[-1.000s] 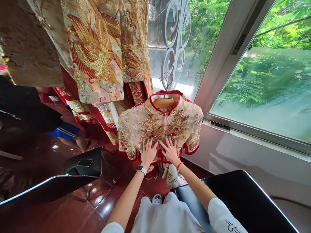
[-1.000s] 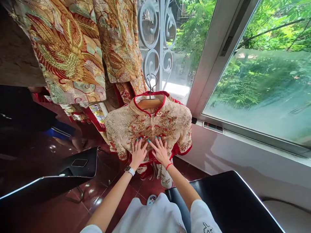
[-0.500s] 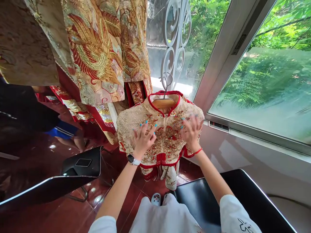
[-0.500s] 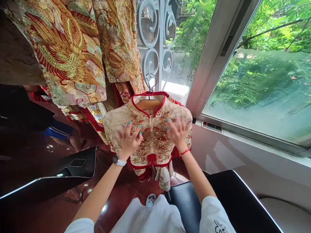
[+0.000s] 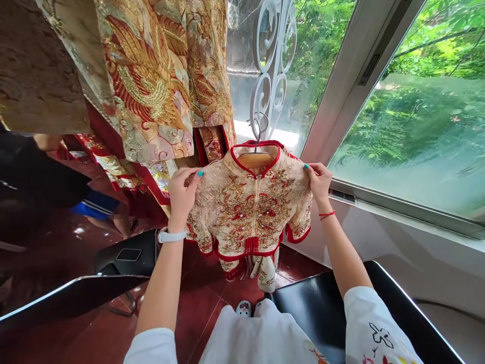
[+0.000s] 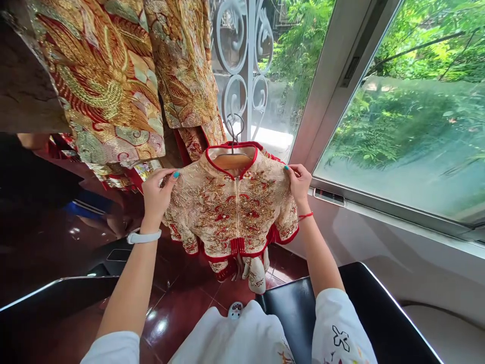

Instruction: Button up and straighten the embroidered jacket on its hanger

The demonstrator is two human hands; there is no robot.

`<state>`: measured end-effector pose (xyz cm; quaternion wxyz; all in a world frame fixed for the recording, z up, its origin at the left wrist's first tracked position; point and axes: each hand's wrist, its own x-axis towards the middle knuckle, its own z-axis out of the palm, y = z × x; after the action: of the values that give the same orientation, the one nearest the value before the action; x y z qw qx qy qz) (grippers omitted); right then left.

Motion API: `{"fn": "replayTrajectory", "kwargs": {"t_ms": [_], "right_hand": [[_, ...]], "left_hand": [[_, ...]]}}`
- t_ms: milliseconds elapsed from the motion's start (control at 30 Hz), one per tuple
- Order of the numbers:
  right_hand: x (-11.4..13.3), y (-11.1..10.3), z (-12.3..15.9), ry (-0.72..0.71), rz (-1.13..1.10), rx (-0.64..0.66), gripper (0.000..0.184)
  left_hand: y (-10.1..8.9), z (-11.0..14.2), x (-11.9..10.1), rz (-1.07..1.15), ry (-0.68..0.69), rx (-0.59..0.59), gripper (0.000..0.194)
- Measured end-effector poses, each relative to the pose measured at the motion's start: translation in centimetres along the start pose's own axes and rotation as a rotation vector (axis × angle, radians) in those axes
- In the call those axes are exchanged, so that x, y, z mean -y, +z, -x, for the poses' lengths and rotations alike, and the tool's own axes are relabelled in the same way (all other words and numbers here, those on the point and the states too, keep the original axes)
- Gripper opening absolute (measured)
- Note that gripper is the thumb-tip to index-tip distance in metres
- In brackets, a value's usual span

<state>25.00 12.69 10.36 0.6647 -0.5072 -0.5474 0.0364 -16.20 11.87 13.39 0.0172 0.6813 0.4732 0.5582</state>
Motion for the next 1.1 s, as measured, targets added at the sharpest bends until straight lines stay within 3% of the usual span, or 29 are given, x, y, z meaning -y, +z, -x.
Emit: {"fn": "replayTrajectory", "kwargs": {"t_ms": [167, 267, 333, 400, 533, 633, 733, 867, 1100], "right_hand": [[-0.4, 0.5, -2.6, 0.090, -0.049, -0.001, 0.043], [-1.3, 0.4, -4.4, 0.242, -0.172, 0.227, 0.045], [-2.1, 0.0, -4.6, 0.326, -0.229, 0.388, 0.047], [-2.8, -0.8, -3.7, 0.334, -0.262, 0.448, 0.048], [-4.6, -1.9, 0.3, 0.263, -0.311, 0.305, 0.059], [-5.8, -2.1, 2.0, 0.245, -0.278, 0.208, 0.067], [-6.4, -2.4, 1.5, 0.250, -0.293, 0.289, 0.071], [-6.5, -3.1, 0.3, 0.289, -0.374, 0.414, 0.067], [-6.9, -2.8, 0.6, 0.363, -0.397, 0.329, 0.056]], "left_hand": [[1.0, -1.1, -0.1, 0.070, -0.058, -0.153, 0.029], [1.8, -0.9, -0.4, 0.032, -0.081, -0.225, 0.032], [1.5, -0.3, -0.1, 0.024, -0.083, -0.178, 0.034], [0.8, 0.7, 0.5, 0.068, -0.086, -0.084, 0.036], [-0.5, 3.3, 1.8, 0.177, -0.153, 0.036, 0.058], [0.1, 4.4, 2.0, 0.144, -0.204, -0.033, 0.064], [1.2, 4.4, 1.8, 0.084, -0.227, -0.137, 0.061], [1.8, 4.2, 1.5, 0.030, -0.232, -0.165, 0.057], [1.5, 3.8, 2.1, 0.014, -0.257, -0.161, 0.056]]}}
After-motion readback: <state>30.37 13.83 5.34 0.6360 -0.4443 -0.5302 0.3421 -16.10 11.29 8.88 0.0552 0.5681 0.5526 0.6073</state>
